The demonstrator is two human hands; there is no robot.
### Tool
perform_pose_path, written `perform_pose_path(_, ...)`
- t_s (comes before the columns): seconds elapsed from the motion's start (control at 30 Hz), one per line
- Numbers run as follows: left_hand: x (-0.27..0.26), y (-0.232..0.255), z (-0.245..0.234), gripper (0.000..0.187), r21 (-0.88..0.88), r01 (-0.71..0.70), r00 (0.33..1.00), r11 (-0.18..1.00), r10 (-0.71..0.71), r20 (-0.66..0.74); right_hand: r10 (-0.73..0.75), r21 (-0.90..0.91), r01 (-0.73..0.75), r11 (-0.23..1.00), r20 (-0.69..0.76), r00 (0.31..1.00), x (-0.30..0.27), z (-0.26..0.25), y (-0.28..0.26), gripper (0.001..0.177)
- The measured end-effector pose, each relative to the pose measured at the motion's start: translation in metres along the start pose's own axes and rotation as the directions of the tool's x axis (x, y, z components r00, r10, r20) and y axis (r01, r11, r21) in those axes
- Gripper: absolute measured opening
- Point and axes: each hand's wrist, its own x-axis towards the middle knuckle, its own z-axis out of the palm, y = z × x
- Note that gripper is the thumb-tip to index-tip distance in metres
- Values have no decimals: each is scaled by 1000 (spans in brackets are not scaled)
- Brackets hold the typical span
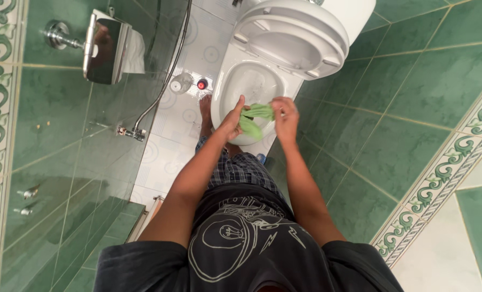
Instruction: The person scrubs the inside of a toilet bowl with a toilet brush while rinsing with a handheld bidet sprayer. They then wipe the toilet seat and rim with a green cloth and rinse the bowl again.
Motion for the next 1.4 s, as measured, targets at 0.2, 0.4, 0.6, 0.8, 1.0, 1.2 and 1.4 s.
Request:
perform_pose_path(0.2,-9,18,-14,71,491,-262,942,831,110,317,259,239,-208,948,-207,944,8,-9,-27,31)
perform_pose_path(0.4,-25,44,2,23,351,-757,628,551,467,623,258,491,-115,864,-234,937,19,-16,-67,31)
perform_pose_path(0.6,-67,72,23,13,537,-807,517,245,731,445,-9,15,15,1000,-321,947,38,-35,-69,28)
perform_pose_path(0.8,-107,89,50,27,670,-635,734,385,571,369,94,-62,-108,992,-196,976,53,-48,-72,21)
perform_pose_path(1.0,-107,97,39,44,830,-558,771,-26,353,529,-67,-155,10,988,-365,929,53,-57,-61,23)
perform_pose_path(1.2,-108,94,47,48,786,-542,763,298,567,311,84,-245,-127,961,-181,980,33,-42,10,38)
perform_pose_path(1.4,-98,55,104,93,808,-498,826,316,456,331,614,720,-692,53,523,591,-4,8,12,61)
